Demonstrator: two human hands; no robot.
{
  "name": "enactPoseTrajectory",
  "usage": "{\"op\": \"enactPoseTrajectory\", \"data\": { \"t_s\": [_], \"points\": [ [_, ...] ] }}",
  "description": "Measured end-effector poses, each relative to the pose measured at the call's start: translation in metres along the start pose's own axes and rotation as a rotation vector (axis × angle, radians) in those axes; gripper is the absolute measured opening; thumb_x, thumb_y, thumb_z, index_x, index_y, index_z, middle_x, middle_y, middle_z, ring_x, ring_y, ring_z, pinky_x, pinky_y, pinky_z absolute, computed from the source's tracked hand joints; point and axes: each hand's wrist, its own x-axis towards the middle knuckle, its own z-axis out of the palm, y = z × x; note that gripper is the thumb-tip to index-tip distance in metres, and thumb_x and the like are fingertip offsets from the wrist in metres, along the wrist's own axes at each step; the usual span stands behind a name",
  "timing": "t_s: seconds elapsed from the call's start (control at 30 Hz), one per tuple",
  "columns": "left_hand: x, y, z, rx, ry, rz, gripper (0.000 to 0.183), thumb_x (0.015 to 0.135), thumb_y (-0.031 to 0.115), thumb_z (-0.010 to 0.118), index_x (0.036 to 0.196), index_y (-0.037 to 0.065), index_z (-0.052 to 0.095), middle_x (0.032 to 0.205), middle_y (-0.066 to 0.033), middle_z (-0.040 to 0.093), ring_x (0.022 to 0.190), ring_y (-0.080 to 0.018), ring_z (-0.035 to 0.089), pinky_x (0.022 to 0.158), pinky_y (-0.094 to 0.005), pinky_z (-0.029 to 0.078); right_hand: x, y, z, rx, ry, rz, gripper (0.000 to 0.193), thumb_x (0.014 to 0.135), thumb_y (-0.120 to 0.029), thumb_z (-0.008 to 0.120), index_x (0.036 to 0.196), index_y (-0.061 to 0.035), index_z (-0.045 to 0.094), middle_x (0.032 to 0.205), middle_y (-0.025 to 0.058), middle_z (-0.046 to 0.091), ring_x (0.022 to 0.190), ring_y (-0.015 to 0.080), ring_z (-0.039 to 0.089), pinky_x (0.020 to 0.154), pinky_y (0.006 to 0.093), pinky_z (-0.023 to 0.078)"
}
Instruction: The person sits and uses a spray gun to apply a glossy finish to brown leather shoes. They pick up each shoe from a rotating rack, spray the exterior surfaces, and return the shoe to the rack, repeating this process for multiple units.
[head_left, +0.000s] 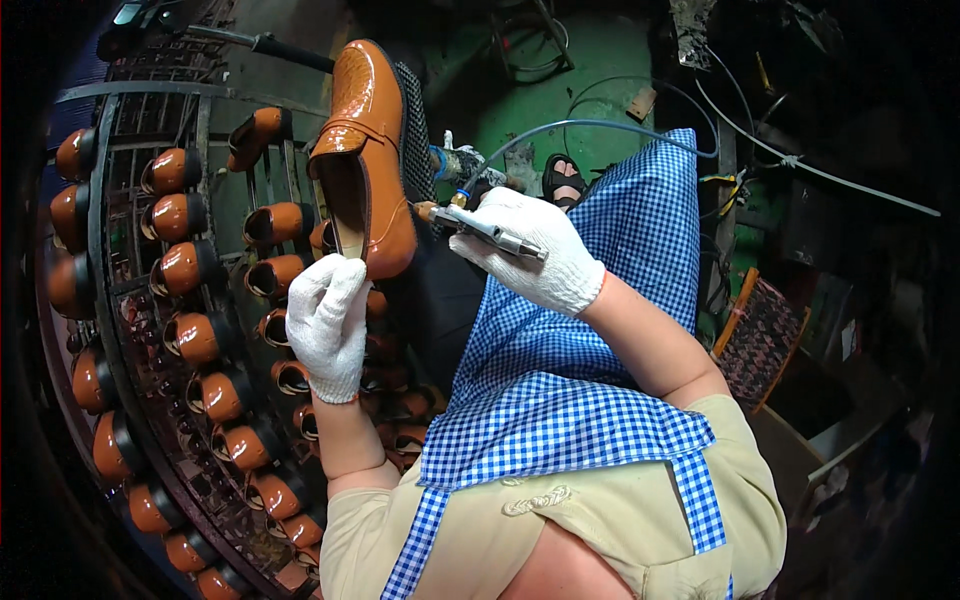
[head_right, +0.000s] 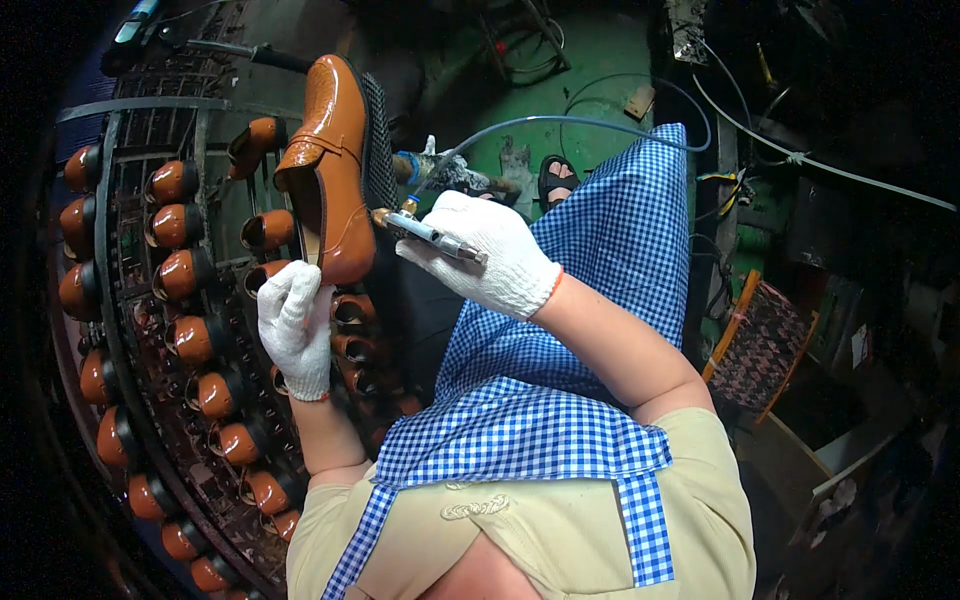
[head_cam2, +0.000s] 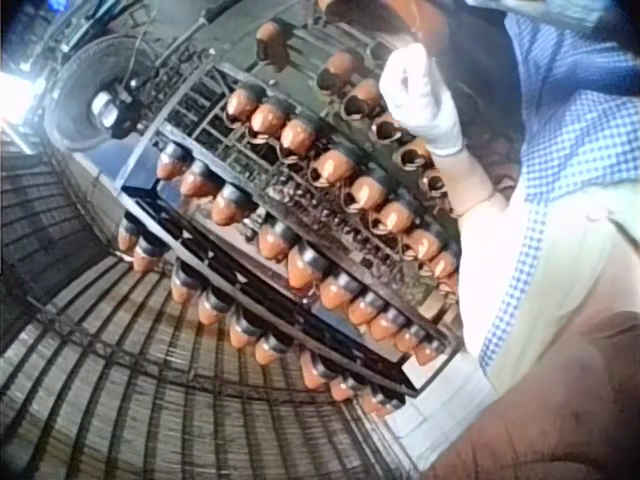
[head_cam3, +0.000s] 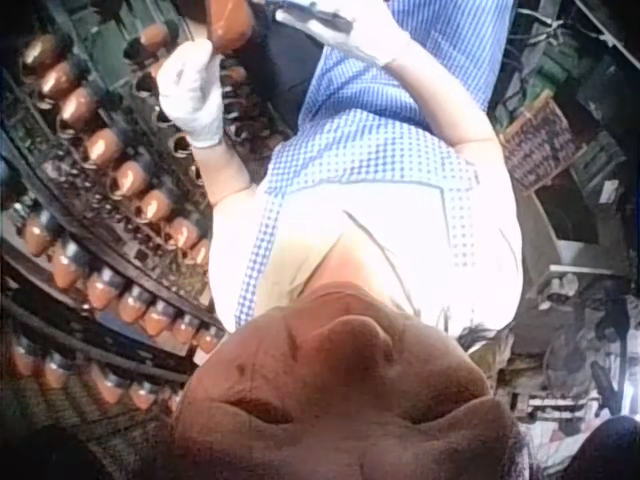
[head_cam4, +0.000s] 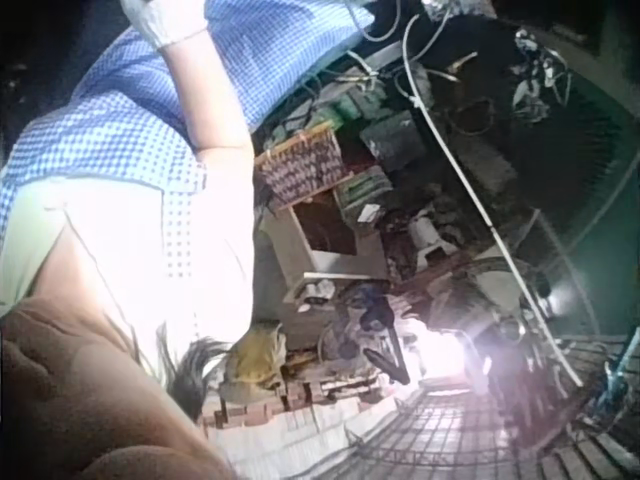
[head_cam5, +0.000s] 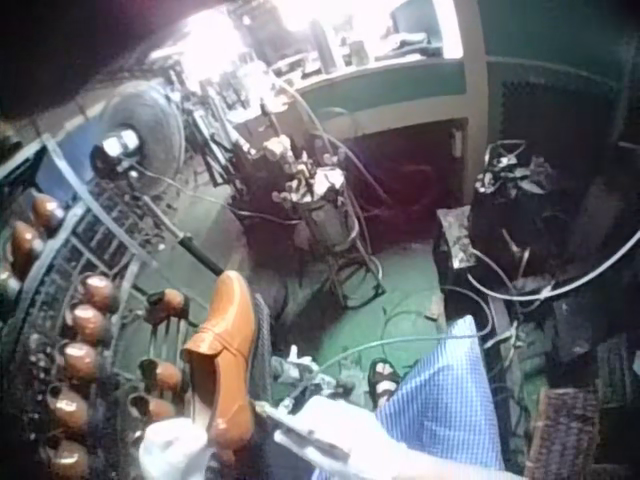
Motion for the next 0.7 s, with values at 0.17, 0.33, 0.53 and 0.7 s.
{"op": "enactPoseTrajectory", "data": {
  "t_s": [0.17,0.33,0.53,0.7],
  "points": [
    [0.021,0.001,-0.006,-0.070,-0.097,0.069,0.047,0.077,-0.014,0.084,0.119,0.007,0.080,0.114,-0.0118,0.073,0.098,-0.0258,0.074,0.086,-0.0353,0.062,-0.004,-0.007,-0.007,0.005,-0.003,0.056,0.025,0.097,-0.034,0.078,0.094,-0.0091,0.073,0.082,0.0106,0.066,0.070,0.0297,0.067,0.063,0.0394,0.054],
    [0.047,0.004,-0.016,-0.054,-0.294,0.095,0.037,0.081,-0.004,0.082,0.115,0.011,0.081,0.111,-0.0106,0.074,0.098,-0.0276,0.074,0.086,-0.0375,0.062,-0.010,-0.015,-0.024,-0.061,-0.063,0.087,0.025,0.097,-0.034,0.077,0.093,-0.0095,0.073,0.081,0.0107,0.066,0.070,0.0296,0.067,0.063,0.0390,0.054],
    [0.094,0.012,-0.018,0.170,-0.379,0.396,0.038,0.078,0.006,0.083,0.114,0.013,0.076,0.119,-0.0074,0.074,0.121,-0.0318,0.069,0.111,-0.0491,0.052,-0.022,-0.023,-0.043,-0.080,-0.065,0.069,0.019,0.096,-0.030,0.078,0.097,-0.0108,0.075,0.081,0.0100,0.066,0.071,0.0274,0.068,0.063,0.0382,0.054],
    [0.116,0.016,-0.006,0.092,-0.481,0.388,0.046,0.072,0.005,0.088,0.114,0.008,0.068,0.132,-0.0099,0.071,0.130,-0.0354,0.065,0.112,-0.0523,0.050,-0.028,-0.025,-0.047,-0.143,-0.012,0.066,0.018,0.096,-0.026,0.079,0.098,-0.0095,0.075,0.082,0.0102,0.066,0.071,0.0268,0.067,0.062,0.0372,0.054]
  ]
}}
